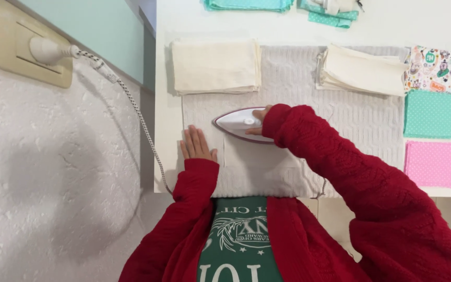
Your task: Ironing small white fabric pieces on a workstation table.
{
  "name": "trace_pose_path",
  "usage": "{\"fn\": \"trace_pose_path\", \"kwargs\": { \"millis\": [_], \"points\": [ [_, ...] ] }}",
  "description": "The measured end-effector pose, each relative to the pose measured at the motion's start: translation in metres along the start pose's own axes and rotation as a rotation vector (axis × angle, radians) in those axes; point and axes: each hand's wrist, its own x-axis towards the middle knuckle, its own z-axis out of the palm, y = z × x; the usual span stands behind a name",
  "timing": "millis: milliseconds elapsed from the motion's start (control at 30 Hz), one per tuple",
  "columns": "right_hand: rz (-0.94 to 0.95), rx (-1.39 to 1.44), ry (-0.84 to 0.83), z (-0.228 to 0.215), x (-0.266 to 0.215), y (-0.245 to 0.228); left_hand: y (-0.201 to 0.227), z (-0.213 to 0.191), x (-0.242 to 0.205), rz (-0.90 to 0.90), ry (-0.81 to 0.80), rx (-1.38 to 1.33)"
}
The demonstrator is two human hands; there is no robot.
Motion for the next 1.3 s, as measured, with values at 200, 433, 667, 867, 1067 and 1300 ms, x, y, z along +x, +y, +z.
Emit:
{"fn": "trace_pose_path", "kwargs": {
  "millis": [200,433,667,867,1067,1300],
  "points": [
    [0.116,0.126,-0.025,0.011,-0.042,0.036,0.044,-0.019,0.012,0.205,-0.113,-0.024],
    [0.263,0.23,-0.023,0.045,-0.066,0.085,0.049,-0.018,0.012,0.206,-0.22,0.076],
    [0.409,0.306,-0.064,0.064,-0.089,0.124,0.052,-0.015,0.016,0.197,-0.234,0.13],
    [0.464,0.368,-0.049,0.072,-0.106,0.139,0.049,-0.002,0.015,0.206,-0.182,0.124],
    [0.479,0.461,-0.058,0.087,-0.101,0.158,0.048,-0.001,0.015,0.224,-0.163,0.123],
    [0.518,0.452,-0.034,0.092,-0.116,0.17,0.046,0.005,0.014,0.237,-0.106,0.116]
  ]
}}
